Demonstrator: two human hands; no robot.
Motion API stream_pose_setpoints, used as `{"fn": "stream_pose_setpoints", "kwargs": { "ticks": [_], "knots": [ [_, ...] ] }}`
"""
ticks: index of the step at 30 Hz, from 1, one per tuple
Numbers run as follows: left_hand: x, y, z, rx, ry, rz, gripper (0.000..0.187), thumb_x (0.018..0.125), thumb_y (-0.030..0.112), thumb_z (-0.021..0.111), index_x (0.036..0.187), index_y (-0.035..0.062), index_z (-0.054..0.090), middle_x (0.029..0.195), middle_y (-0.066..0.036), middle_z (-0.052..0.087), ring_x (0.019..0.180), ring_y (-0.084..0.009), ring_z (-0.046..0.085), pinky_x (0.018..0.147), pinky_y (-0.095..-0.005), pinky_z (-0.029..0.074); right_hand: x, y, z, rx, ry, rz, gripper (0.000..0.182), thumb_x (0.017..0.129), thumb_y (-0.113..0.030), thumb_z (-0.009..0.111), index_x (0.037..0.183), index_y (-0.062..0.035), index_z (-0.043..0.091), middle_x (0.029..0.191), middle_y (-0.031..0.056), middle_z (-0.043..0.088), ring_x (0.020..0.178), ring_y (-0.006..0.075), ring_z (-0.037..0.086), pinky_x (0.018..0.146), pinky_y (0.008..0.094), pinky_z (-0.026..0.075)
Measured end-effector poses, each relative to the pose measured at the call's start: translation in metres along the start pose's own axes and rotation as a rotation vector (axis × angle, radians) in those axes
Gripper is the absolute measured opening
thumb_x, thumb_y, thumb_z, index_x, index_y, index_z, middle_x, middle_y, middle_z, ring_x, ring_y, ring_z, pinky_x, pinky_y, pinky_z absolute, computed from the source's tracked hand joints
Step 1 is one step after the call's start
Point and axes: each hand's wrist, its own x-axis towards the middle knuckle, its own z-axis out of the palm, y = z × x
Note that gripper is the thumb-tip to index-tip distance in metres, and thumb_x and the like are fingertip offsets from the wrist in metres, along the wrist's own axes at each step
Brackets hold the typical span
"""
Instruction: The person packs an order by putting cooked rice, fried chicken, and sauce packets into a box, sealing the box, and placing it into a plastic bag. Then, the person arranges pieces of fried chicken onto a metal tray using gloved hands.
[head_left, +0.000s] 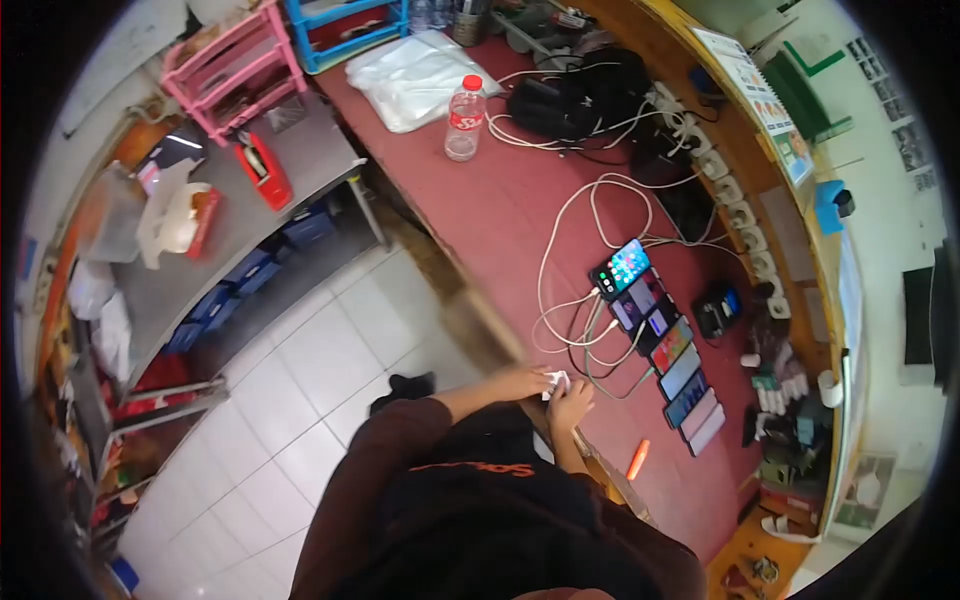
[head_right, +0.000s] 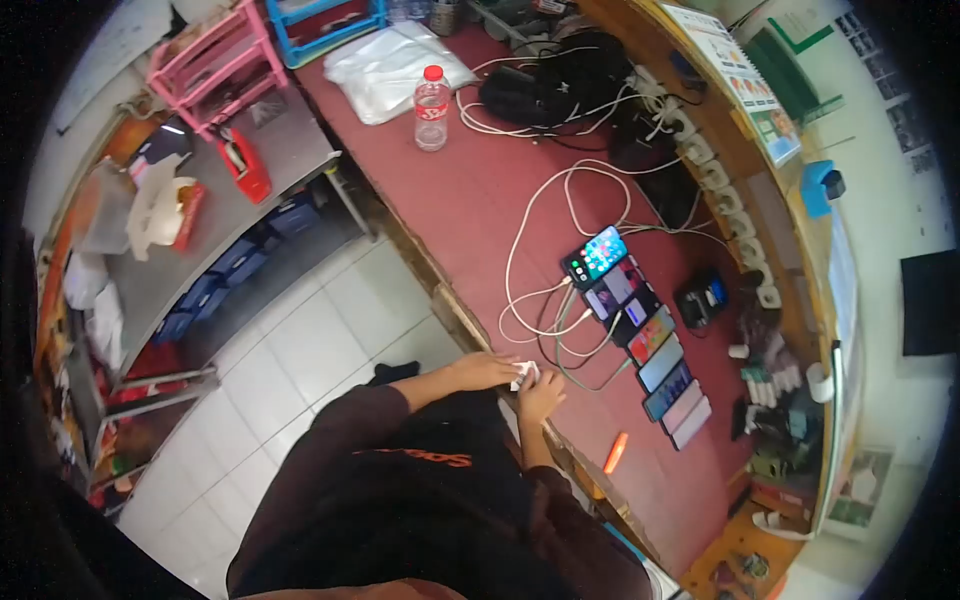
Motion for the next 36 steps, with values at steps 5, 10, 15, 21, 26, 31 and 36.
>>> {"fn": "stream_pose_setpoints", "kwargs": {
  "ticks": [5,10,15,21,26,31,36],
  "knots": [
    [-0.092,-0.002,-0.066,0.122,0.012,-0.201,0.051,0.077,0.019,0.059,0.124,0.0062,0.044,0.138,-0.012,0.032,0.129,-0.0275,0.029,0.107,-0.0383,0.024,-0.010,-0.018,0.003,0.009,-0.074,0.042,0.027,0.080,-0.025,0.057,0.092,-0.0020,0.053,0.089,0.0174,0.051,0.087,0.0363,0.050,0.073,0.0460,0.036],
    [-0.168,-0.021,-0.145,-0.383,0.560,-0.552,0.065,0.077,0.021,0.063,0.133,0.0055,0.033,0.139,-0.013,0.028,0.129,-0.0287,0.027,0.104,-0.0391,0.028,0.032,-0.170,-0.002,0.686,-0.237,-0.178,0.011,0.079,-0.005,0.058,0.087,-0.0029,0.049,0.087,0.0120,0.051,0.084,0.0246,0.052,0.079,0.0357,0.041],
    [-0.261,-0.092,-0.223,-1.013,0.991,-0.852,0.045,0.076,0.014,0.069,0.114,0.0006,0.051,0.095,-0.008,0.061,0.086,-0.0141,0.058,0.073,-0.0276,0.046,0.085,-0.398,0.040,1.287,-0.667,-0.284,0.025,0.079,0.004,0.059,0.093,-0.0025,0.040,0.090,0.0099,0.053,0.081,0.0135,0.053,0.075,0.0263,0.044],
    [-0.454,-0.208,-0.263,-0.132,1.338,-1.137,0.013,0.079,0.005,0.062,0.090,0.0019,0.060,0.073,-0.003,0.062,0.065,-0.0075,0.057,0.056,-0.0224,0.045,0.145,-0.653,0.124,1.192,-0.752,-0.547,0.019,0.079,-0.002,0.060,0.096,-0.0034,0.050,0.086,0.0046,0.055,0.076,0.0103,0.054,0.066,0.0229,0.044],
    [-0.556,-0.274,-0.306,0.082,1.417,-1.806,0.021,0.077,0.021,0.065,0.086,0.0059,0.053,0.073,-0.008,0.055,0.059,-0.0228,0.057,0.055,-0.0346,0.046,0.181,-0.819,0.172,0.911,-0.551,-0.814,0.021,0.072,-0.017,0.066,0.089,-0.0061,0.059,0.085,0.0072,0.059,0.072,0.0216,0.056,0.068,0.0358,0.043],
    [-0.593,-0.288,-0.298,0.484,0.980,-1.556,0.032,0.074,0.024,0.064,0.100,0.0085,0.052,0.094,-0.006,0.051,0.084,-0.0251,0.054,0.065,-0.0351,0.048,0.176,-0.865,0.186,0.518,-0.554,-0.681,0.022,0.069,-0.029,0.070,0.078,-0.0107,0.064,0.071,0.0029,0.060,0.065,0.0227,0.057,0.066,0.0381,0.039],
    [-0.605,-0.236,-0.360,0.067,0.587,-1.443,0.051,0.076,0.030,0.059,0.120,0.0072,0.047,0.112,-0.008,0.046,0.105,-0.0259,0.042,0.087,-0.0412,0.038,0.168,-0.871,0.168,0.764,-0.298,-0.604,0.015,0.072,-0.017,0.065,0.071,-0.0068,0.054,0.071,0.0069,0.058,0.068,0.0242,0.057,0.066,0.0363,0.040]
  ]
}}
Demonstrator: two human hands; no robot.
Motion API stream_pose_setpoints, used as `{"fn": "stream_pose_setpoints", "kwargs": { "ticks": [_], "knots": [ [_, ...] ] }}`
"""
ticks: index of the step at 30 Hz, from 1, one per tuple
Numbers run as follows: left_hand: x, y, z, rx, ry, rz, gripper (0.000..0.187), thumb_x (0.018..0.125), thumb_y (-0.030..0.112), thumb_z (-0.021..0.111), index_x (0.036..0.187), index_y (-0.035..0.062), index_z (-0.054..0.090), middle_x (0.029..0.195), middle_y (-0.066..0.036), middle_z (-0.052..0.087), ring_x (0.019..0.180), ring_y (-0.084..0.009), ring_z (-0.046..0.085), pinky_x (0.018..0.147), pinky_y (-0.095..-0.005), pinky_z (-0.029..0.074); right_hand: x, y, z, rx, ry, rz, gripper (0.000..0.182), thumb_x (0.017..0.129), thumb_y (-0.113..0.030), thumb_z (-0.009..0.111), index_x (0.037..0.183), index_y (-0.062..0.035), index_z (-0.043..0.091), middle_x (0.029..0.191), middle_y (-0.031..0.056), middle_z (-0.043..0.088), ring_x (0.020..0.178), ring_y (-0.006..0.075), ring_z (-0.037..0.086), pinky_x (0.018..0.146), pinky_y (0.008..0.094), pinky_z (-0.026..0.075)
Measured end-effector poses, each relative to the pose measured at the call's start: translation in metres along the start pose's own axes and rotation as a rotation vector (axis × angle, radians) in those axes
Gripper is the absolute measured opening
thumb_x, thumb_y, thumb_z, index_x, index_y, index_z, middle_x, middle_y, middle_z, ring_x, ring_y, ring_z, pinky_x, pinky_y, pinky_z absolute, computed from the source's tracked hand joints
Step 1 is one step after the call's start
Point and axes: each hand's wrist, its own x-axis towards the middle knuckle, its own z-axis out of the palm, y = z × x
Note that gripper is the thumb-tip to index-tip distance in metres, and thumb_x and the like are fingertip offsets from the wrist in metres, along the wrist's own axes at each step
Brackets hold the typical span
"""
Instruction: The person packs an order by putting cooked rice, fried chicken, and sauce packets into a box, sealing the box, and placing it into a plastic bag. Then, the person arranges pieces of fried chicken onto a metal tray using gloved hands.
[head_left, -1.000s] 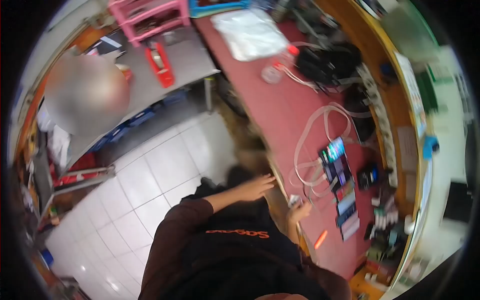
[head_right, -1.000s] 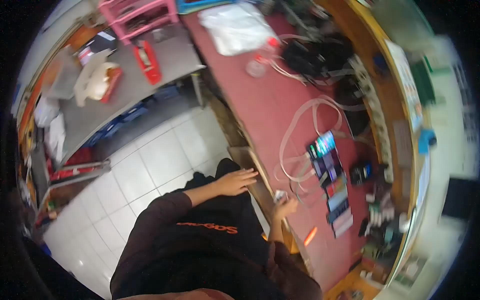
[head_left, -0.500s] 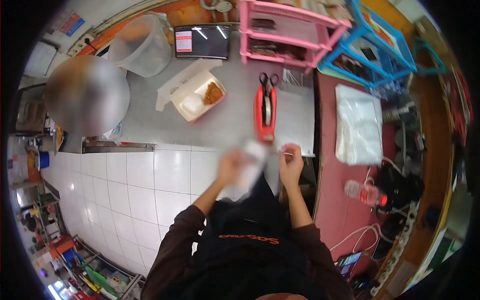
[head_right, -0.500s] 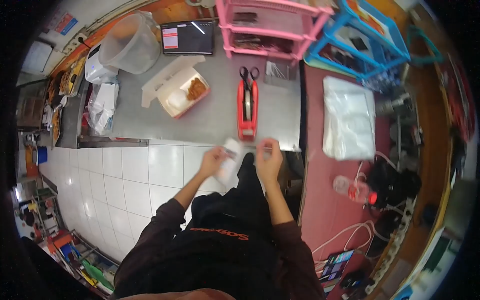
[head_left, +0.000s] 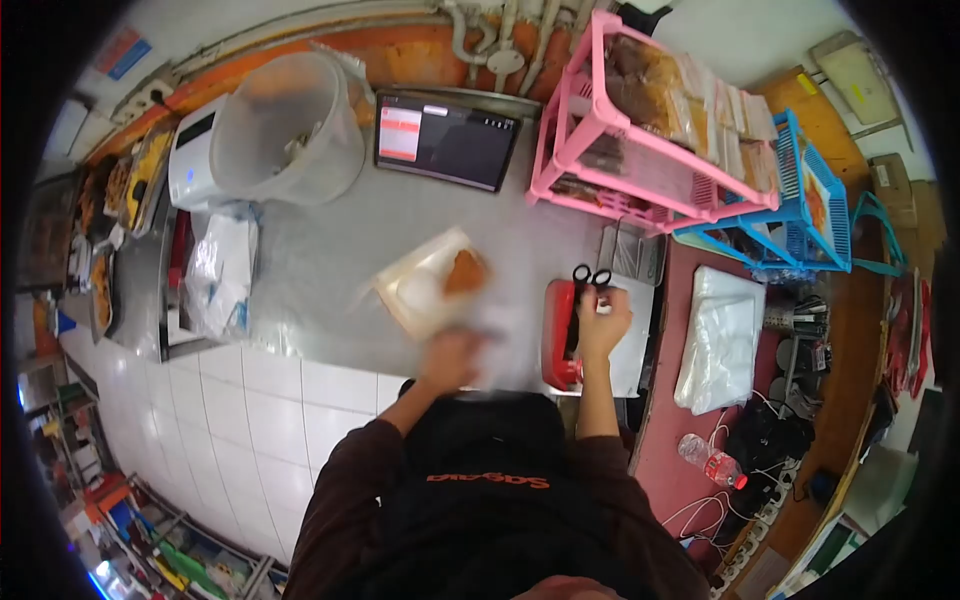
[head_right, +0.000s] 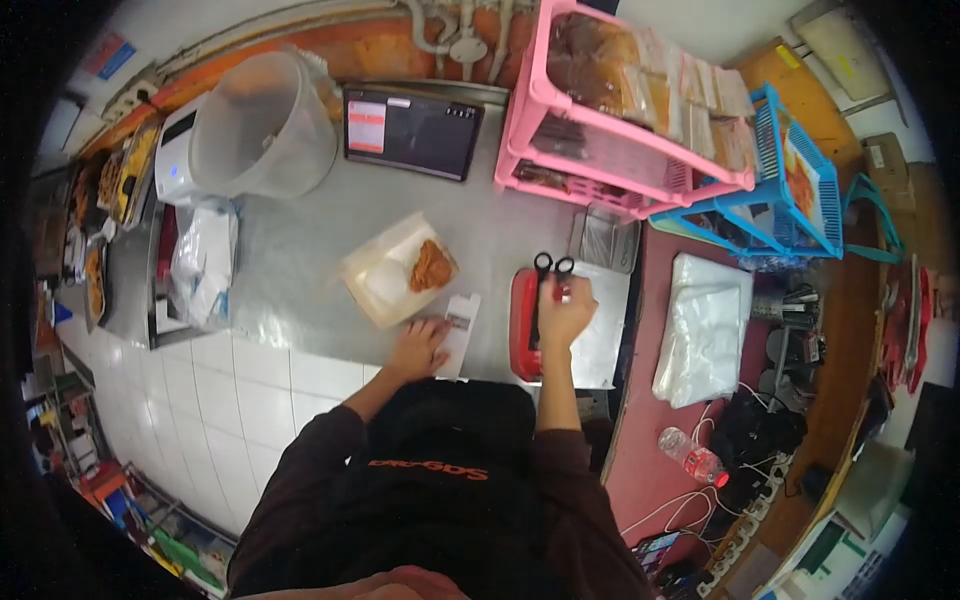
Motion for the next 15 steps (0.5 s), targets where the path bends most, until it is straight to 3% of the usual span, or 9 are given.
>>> {"fn": "stream_pose_setpoints", "kwargs": {
  "ticks": [1,2,3,5,7,9,10,13,15],
  "knots": [
    [-0.002,-0.007,0.002,-0.011,-0.054,0.043,0.054,0.076,0.031,0.058,0.123,0.0064,0.045,0.118,-0.010,0.044,0.109,-0.0268,0.041,0.092,-0.0422,0.034,0.005,-0.002,0.000,0.100,0.171,-0.024,0.013,0.074,-0.013,0.063,0.073,-0.0053,0.051,0.073,0.0086,0.057,0.070,0.0246,0.056,0.068,0.0361,0.040],
    [-0.001,-0.013,0.004,-0.022,-0.111,0.083,0.057,0.077,0.032,0.058,0.125,0.0056,0.043,0.124,-0.011,0.041,0.113,-0.0276,0.039,0.097,-0.0432,0.030,0.018,-0.015,-0.006,0.292,0.263,-0.121,0.005,0.079,-0.003,0.051,0.079,-0.0008,0.046,0.078,0.0122,0.053,0.075,0.0199,0.053,0.071,0.0294,0.043],
    [0.000,-0.018,0.008,-0.020,-0.113,0.100,0.057,0.077,0.032,0.058,0.125,0.0056,0.043,0.124,-0.011,0.041,0.113,-0.0276,0.039,0.097,-0.0432,0.030,0.032,-0.027,-0.006,0.367,0.359,-0.078,0.004,0.081,-0.001,0.047,0.078,-0.0021,0.044,0.075,0.0110,0.054,0.070,0.0198,0.053,0.068,0.0323,0.044],
    [0.005,-0.028,0.015,0.035,-0.073,0.249,0.058,0.077,0.033,0.057,0.125,0.0036,0.042,0.131,-0.011,0.037,0.121,-0.0285,0.033,0.103,-0.0425,0.025,0.070,-0.040,-0.016,0.137,0.024,0.170,0.005,0.082,-0.006,0.047,0.083,-0.0010,0.048,0.077,0.0144,0.058,0.071,0.0251,0.058,0.067,0.0365,0.046],
    [0.016,-0.041,0.025,0.072,-0.094,0.297,0.059,0.079,0.033,0.056,0.126,0.0011,0.041,0.137,-0.012,0.031,0.127,-0.0287,0.027,0.105,-0.0417,0.021,0.106,-0.016,0.010,-0.412,-0.264,0.032,0.015,0.081,-0.014,0.051,0.091,-0.0030,0.053,0.080,0.0181,0.061,0.072,0.0317,0.061,0.064,0.0409,0.048],
    [0.026,-0.050,0.027,-0.181,-0.151,0.093,0.060,0.080,0.033,0.054,0.128,0.0007,0.039,0.139,-0.012,0.028,0.129,-0.0279,0.025,0.106,-0.0397,0.022,0.127,0.011,0.043,-0.496,-0.331,-0.062,0.018,0.080,-0.016,0.052,0.094,-0.0056,0.056,0.080,0.0189,0.062,0.072,0.0337,0.061,0.063,0.0430,0.049],
    [0.026,-0.051,0.022,-0.180,-0.146,0.101,0.060,0.080,0.033,0.054,0.128,0.0007,0.039,0.139,-0.012,0.028,0.129,-0.0279,0.025,0.106,-0.0397,0.022,0.134,0.024,0.058,-0.579,-0.401,-0.165,0.022,0.078,-0.019,0.054,0.097,-0.0083,0.058,0.081,0.0198,0.062,0.073,0.0356,0.061,0.063,0.0451,0.049],
    [0.033,-0.054,0.006,0.057,-0.056,0.168,0.055,0.080,0.025,0.054,0.127,0.0021,0.036,0.134,-0.012,0.035,0.124,-0.0285,0.035,0.100,-0.0427,0.032,0.155,0.044,0.099,-0.844,-0.556,-0.177,0.022,0.076,-0.024,0.059,0.094,-0.0115,0.061,0.077,0.0172,0.062,0.069,0.0340,0.062,0.062,0.0464,0.049],
    [0.031,-0.064,0.000,0.083,-0.030,0.131,0.055,0.082,0.030,0.052,0.128,0.0031,0.036,0.134,-0.012,0.035,0.123,-0.0278,0.036,0.098,-0.0427,0.034,0.160,0.028,0.100,-0.804,-0.569,-0.246,0.023,0.075,-0.025,0.060,0.093,-0.0105,0.062,0.077,0.0171,0.062,0.070,0.0340,0.061,0.062,0.0461,0.049]
  ]
}}
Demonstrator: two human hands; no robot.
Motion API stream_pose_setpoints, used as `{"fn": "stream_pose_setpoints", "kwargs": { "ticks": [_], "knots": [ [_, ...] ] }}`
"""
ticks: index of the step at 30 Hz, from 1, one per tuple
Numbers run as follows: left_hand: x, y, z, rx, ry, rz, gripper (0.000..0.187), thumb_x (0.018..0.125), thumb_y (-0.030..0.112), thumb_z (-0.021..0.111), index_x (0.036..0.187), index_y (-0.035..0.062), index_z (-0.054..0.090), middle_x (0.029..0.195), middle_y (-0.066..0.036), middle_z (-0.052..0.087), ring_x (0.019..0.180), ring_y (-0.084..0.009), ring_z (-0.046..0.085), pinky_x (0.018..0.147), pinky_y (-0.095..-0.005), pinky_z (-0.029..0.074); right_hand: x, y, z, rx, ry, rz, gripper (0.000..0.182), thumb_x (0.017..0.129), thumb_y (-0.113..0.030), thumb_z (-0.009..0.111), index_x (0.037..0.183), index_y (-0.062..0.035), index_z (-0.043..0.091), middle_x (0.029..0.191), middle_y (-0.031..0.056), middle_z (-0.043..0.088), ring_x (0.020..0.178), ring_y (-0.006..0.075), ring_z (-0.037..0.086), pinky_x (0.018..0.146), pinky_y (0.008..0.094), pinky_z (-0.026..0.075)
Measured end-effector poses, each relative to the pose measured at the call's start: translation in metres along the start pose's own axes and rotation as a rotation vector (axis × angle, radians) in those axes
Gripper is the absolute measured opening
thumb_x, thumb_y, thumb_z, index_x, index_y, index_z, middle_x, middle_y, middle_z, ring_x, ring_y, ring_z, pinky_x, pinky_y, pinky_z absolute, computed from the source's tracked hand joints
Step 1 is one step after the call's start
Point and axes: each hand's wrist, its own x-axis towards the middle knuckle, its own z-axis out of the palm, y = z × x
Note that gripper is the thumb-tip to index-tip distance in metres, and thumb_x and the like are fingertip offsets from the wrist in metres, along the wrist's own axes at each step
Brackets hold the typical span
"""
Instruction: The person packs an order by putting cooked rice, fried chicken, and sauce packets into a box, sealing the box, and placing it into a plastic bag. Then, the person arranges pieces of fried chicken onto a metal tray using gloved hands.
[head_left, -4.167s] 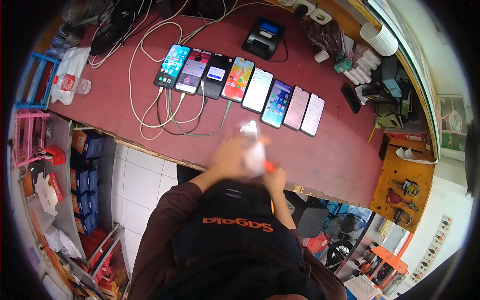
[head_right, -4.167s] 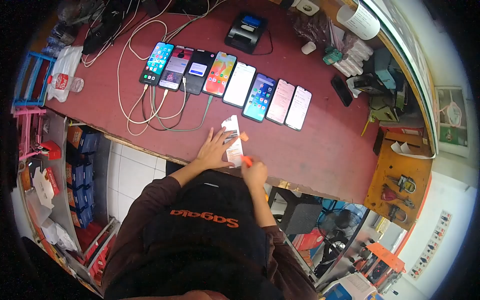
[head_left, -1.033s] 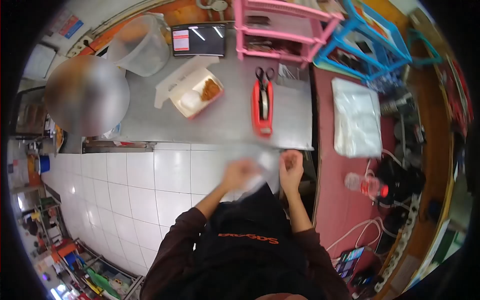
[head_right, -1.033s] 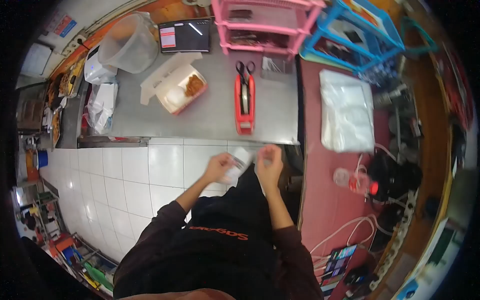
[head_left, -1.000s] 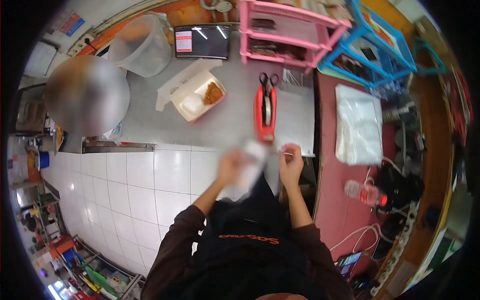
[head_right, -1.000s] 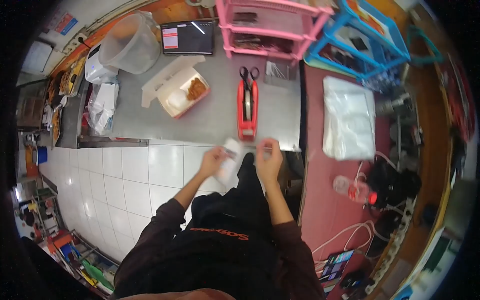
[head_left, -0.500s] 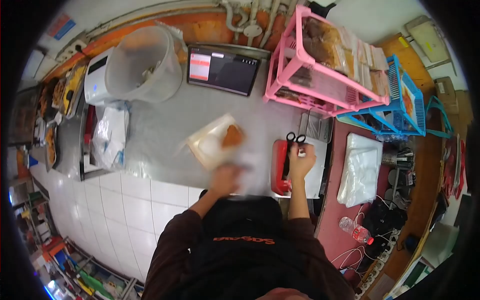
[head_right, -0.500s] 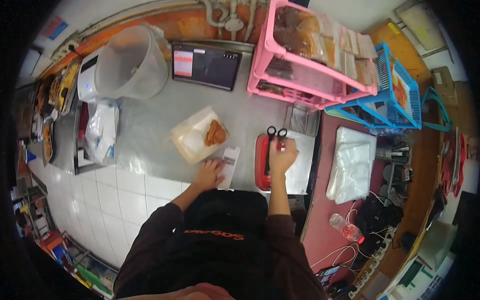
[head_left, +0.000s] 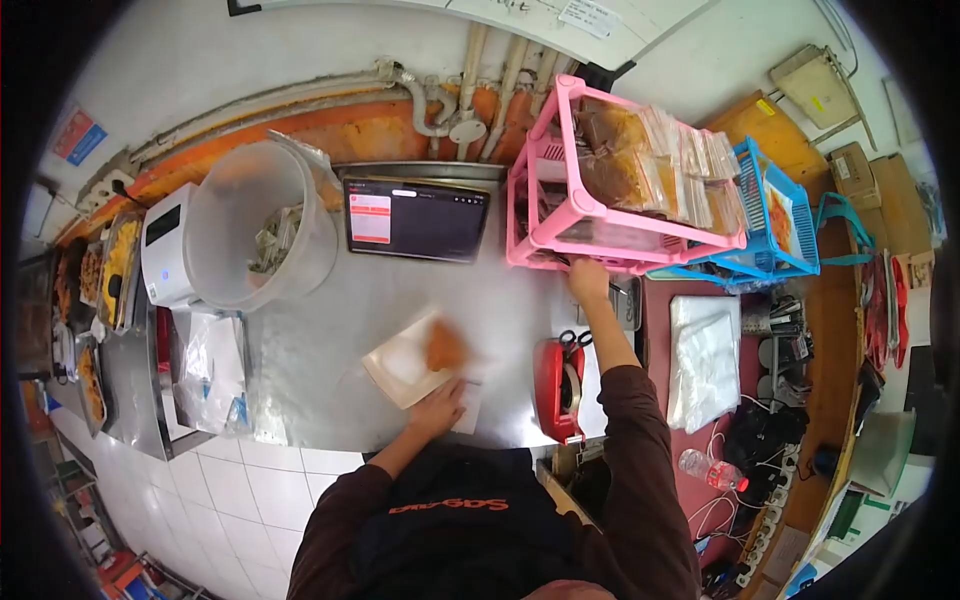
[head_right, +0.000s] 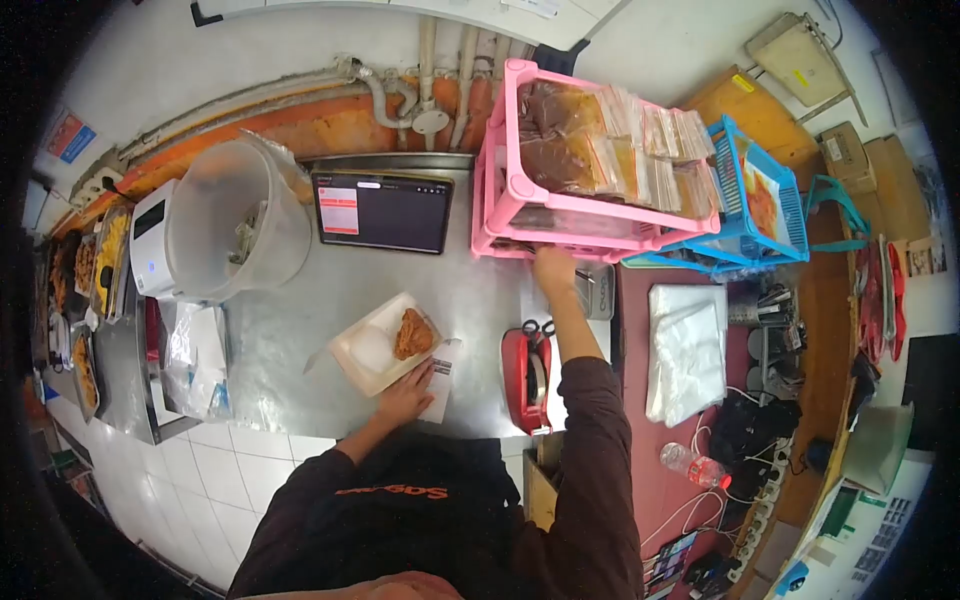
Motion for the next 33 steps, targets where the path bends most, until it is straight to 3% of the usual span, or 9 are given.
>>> {"fn": "stream_pose_setpoints", "kwargs": {
  "ticks": [4,9,14,19,22,26,29,32,33],
  "knots": [
    [0.001,-0.009,-0.010,-0.019,-0.032,-0.063,0.055,0.081,0.031,0.054,0.126,0.0031,0.039,0.132,-0.012,0.037,0.122,-0.0262,0.037,0.099,-0.0417,0.032,0.008,0.006,0.004,0.090,0.084,-0.104,0.028,0.073,-0.029,0.063,0.093,-0.0095,0.063,0.078,0.0174,0.062,0.071,0.0342,0.061,0.064,0.0446,0.050],
    [0.006,-0.007,-0.005,0.014,0.045,-0.037,0.055,0.079,0.029,0.056,0.125,0.0036,0.040,0.131,-0.013,0.038,0.119,-0.0279,0.039,0.097,-0.0421,0.034,0.001,0.005,-0.004,0.047,-0.017,-0.140,0.025,0.075,-0.018,0.058,0.099,-0.0097,0.061,0.085,0.0169,0.062,0.074,0.0352,0.061,0.065,0.0456,0.048],
    [0.001,-0.005,-0.006,0.010,0.031,-0.070,0.055,0.078,0.027,0.056,0.125,0.0037,0.039,0.129,-0.014,0.039,0.118,-0.0287,0.040,0.096,-0.0424,0.035,-0.030,-0.006,-0.025,0.258,0.111,-0.193,0.026,0.076,-0.008,0.050,0.101,-0.0143,0.049,0.085,0.0176,0.061,0.073,0.0368,0.060,0.062,0.0479,0.047],
    [-0.004,-0.005,-0.001,0.042,0.077,-0.049,0.055,0.078,0.027,0.056,0.125,0.0031,0.039,0.128,-0.014,0.040,0.117,-0.0286,0.041,0.096,-0.0412,0.035,-0.038,0.002,-0.026,0.306,0.133,-0.022,0.022,0.073,-0.008,0.056,0.094,-0.0140,0.051,0.076,0.0151,0.062,0.071,0.0367,0.059,0.062,0.0474,0.046],
    [-0.004,-0.002,-0.006,0.054,0.081,-0.046,0.055,0.078,0.028,0.056,0.124,0.0031,0.039,0.128,-0.014,0.040,0.117,-0.0284,0.040,0.096,-0.0409,0.035,-0.026,0.004,-0.013,0.253,0.144,-0.049,0.029,0.074,-0.008,0.056,0.101,-0.0168,0.053,0.076,0.0165,0.062,0.069,0.0363,0.060,0.062,0.0473,0.047],
    [-0.005,0.000,-0.006,0.060,0.061,-0.033,0.056,0.079,0.028,0.056,0.125,0.0029,0.039,0.129,-0.013,0.039,0.119,-0.0286,0.038,0.097,-0.0415,0.033,-0.012,-0.002,-0.007,0.224,0.117,-0.256,0.029,0.074,-0.016,0.058,0.103,-0.0213,0.060,0.076,0.0172,0.063,0.068,0.0341,0.061,0.062,0.0456,0.049],
    [-0.006,0.003,-0.003,0.099,0.079,-0.024,0.057,0.080,0.029,0.055,0.127,0.0031,0.038,0.132,-0.013,0.036,0.123,-0.0277,0.033,0.100,-0.0422,0.030,0.005,-0.008,0.007,-0.005,0.012,-0.123,0.027,0.074,-0.026,0.060,0.101,-0.0206,0.062,0.079,0.0164,0.064,0.070,0.0335,0.062,0.064,0.0439,0.050],
    [-0.006,0.004,-0.003,0.141,0.084,-0.027,0.059,0.080,0.032,0.054,0.129,0.0038,0.037,0.136,-0.012,0.033,0.127,-0.0267,0.028,0.103,-0.0428,0.025,0.001,-0.010,-0.005,0.083,-0.002,-0.192,0.029,0.077,-0.037,0.057,0.096,-0.0168,0.065,0.079,0.0166,0.063,0.075,0.0331,0.062,0.068,0.0447,0.049],
    [-0.006,0.004,-0.002,0.127,0.076,-0.033,0.060,0.080,0.033,0.054,0.129,0.0038,0.037,0.137,-0.011,0.031,0.127,-0.0264,0.027,0.103,-0.0429,0.024,-0.007,-0.006,-0.013,0.138,0.185,-0.247,0.038,0.078,-0.047,0.055,0.099,-0.0163,0.065,0.084,0.0176,0.063,0.081,0.0335,0.061,0.071,0.0448,0.049]
  ]
}}
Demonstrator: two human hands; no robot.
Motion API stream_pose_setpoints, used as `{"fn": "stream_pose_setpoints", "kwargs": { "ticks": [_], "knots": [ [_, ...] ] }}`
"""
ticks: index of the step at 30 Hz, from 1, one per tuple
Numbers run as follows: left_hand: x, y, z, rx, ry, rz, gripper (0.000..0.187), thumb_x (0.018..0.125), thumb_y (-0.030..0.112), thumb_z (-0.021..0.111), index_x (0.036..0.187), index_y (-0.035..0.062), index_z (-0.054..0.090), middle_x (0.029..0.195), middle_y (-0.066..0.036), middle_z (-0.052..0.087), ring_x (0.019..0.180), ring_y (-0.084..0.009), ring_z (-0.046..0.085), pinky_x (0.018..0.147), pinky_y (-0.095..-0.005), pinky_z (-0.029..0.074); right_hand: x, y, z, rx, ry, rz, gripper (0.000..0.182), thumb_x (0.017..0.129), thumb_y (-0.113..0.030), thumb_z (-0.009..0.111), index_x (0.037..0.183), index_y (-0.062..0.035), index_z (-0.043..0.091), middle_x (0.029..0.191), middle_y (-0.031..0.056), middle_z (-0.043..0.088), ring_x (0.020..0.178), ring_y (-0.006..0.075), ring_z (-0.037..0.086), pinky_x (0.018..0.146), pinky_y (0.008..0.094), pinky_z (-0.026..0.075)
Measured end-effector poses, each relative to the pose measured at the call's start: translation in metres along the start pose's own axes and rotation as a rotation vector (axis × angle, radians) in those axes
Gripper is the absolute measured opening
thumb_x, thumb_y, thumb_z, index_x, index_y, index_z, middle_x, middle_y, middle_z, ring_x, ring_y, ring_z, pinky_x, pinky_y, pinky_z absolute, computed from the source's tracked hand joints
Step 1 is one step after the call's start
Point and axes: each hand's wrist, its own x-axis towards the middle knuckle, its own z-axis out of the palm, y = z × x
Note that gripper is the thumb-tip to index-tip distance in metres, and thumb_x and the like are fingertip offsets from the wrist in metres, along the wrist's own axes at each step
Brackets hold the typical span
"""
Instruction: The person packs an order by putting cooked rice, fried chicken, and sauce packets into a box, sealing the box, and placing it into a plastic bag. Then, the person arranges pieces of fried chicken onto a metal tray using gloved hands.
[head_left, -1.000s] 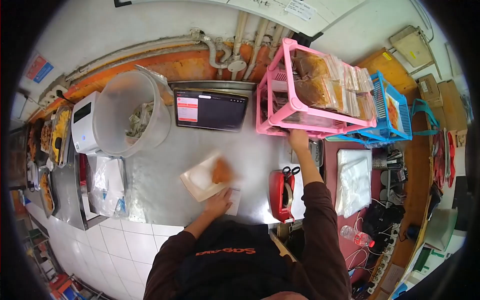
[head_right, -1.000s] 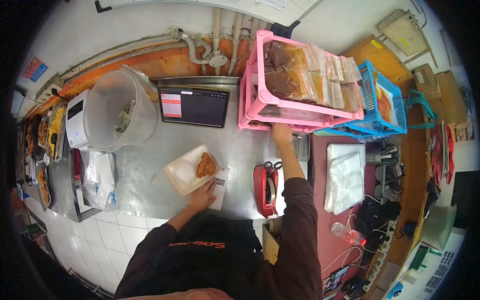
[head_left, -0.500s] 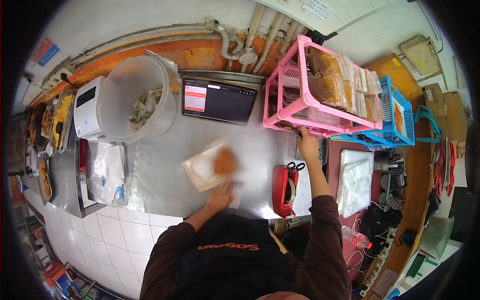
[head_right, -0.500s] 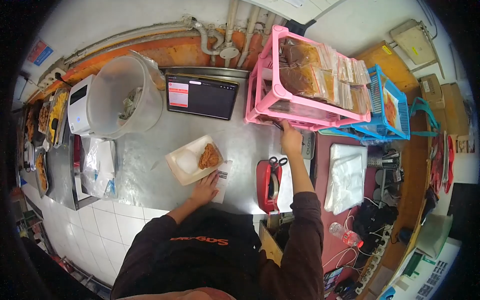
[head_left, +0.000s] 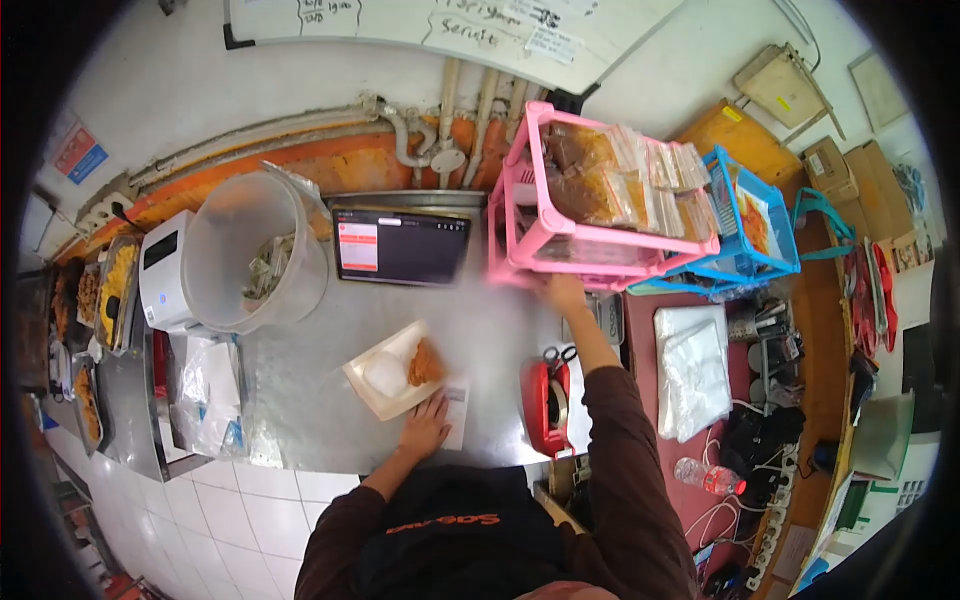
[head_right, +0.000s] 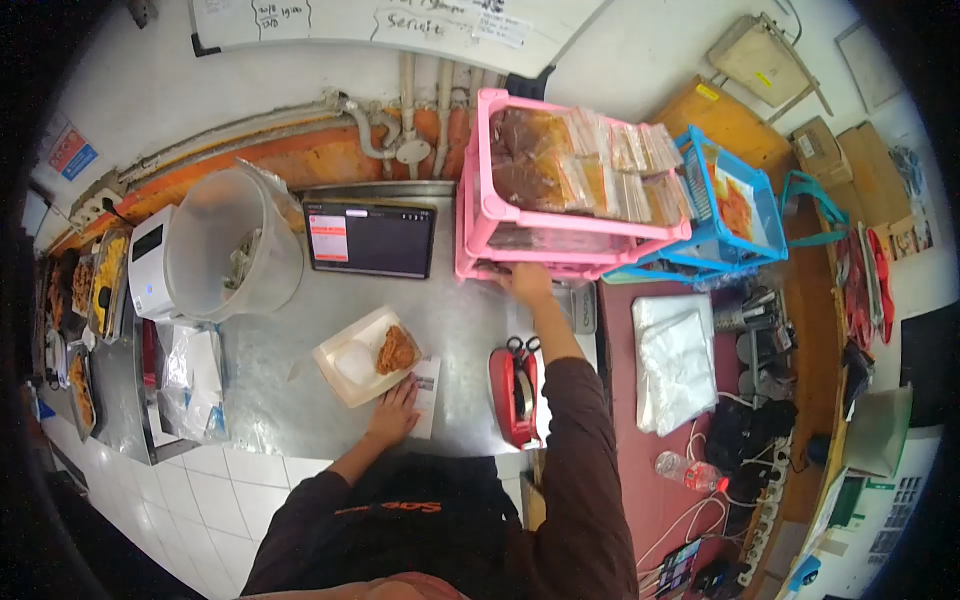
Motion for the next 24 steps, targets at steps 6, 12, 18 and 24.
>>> {"fn": "stream_pose_setpoints", "kwargs": {
  "ticks": [6,12,18,24],
  "knots": [
    [0.001,0.002,-0.001,0.001,-0.024,-0.018,0.062,0.081,0.034,0.052,0.133,0.0046,0.034,0.141,-0.009,0.027,0.128,-0.0259,0.026,0.105,-0.0440,0.020,0.011,0.087,0.038,-0.047,0.169,0.176,0.043,0.084,-0.037,0.046,0.122,-0.0168,0.050,0.124,0.0137,0.048,0.117,0.0318,0.043,0.099,0.0471,0.030],
    [0.003,0.005,-0.005,-0.022,-0.082,-0.065,0.062,0.081,0.034,0.051,0.133,0.0054,0.032,0.141,-0.008,0.026,0.129,-0.0251,0.025,0.104,-0.0443,0.021,0.040,0.096,0.048,-0.426,0.069,0.324,0.039,0.084,-0.032,0.046,0.118,-0.0137,0.052,0.118,0.0146,0.053,0.113,0.0330,0.047,0.097,0.0466,0.033],
    [0.005,0.005,-0.011,-0.002,-0.101,-0.055,0.061,0.083,0.035,0.049,0.134,0.0058,0.031,0.142,-0.008,0.025,0.129,-0.0253,0.025,0.104,-0.0433,0.021,0.019,0.118,0.075,-0.048,0.113,0.292,0.040,0.087,-0.030,0.043,0.123,-0.0117,0.045,0.112,0.0179,0.055,0.107,0.0339,0.051,0.095,0.0464,0.035],
    [0.000,0.000,0.006,-0.017,-0.088,-0.055,0.058,0.086,0.037,0.044,0.134,0.0067,0.032,0.141,-0.008,0.026,0.128,-0.0261,0.026,0.105,-0.0433,0.020,-0.048,0.036,-0.042,-0.029,0.052,0.190,0.014,0.077,-0.006,0.049,0.089,-0.0094,0.053,0.077,0.0165,0.061,0.064,0.0324,0.061,0.056,0.0467,0.047]
  ]
}}
